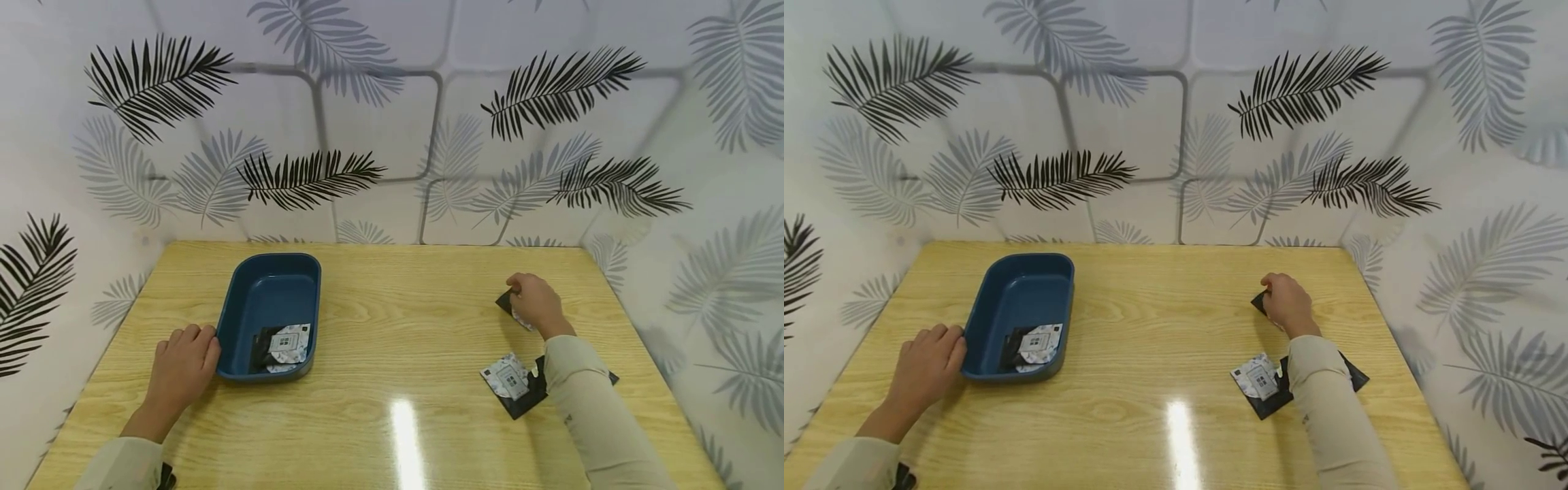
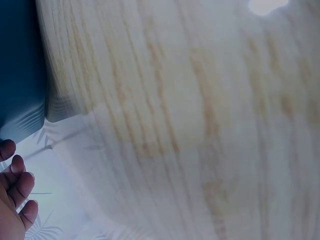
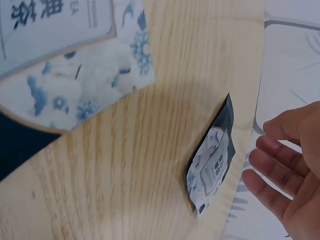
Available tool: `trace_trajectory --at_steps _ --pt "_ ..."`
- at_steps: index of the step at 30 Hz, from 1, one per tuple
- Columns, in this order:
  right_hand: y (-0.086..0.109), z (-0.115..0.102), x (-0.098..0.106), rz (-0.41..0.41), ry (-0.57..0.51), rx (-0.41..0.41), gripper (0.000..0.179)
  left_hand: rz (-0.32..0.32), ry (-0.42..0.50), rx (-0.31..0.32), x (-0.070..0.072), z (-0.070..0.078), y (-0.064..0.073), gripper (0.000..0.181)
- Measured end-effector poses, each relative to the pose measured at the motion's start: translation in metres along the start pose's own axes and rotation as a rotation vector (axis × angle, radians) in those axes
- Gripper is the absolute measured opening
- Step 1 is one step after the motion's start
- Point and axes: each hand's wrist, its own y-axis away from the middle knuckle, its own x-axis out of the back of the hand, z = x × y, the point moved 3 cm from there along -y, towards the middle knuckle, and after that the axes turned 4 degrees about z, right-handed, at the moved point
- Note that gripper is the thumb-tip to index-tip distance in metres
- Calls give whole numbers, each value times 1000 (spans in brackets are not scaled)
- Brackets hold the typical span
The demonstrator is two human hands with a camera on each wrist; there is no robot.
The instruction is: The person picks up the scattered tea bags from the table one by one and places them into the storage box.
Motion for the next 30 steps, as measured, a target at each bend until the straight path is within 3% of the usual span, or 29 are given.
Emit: trace_trajectory --at_steps 8,19,24,30 --pt "-1 19 -2 -23 16 -29 45 1 1 4 -1 -1 1 18" --pt "-1 30 -2 -37 30 -2 59 33 1 -11 1 1 0 19" --pt "-2 32 -1 -69 48 -23 62 57 -6 -35 1 1 -3 19" --pt "-2 34 -3 -144 63 -73 67 35 -2 -26 2 0 -2 17"
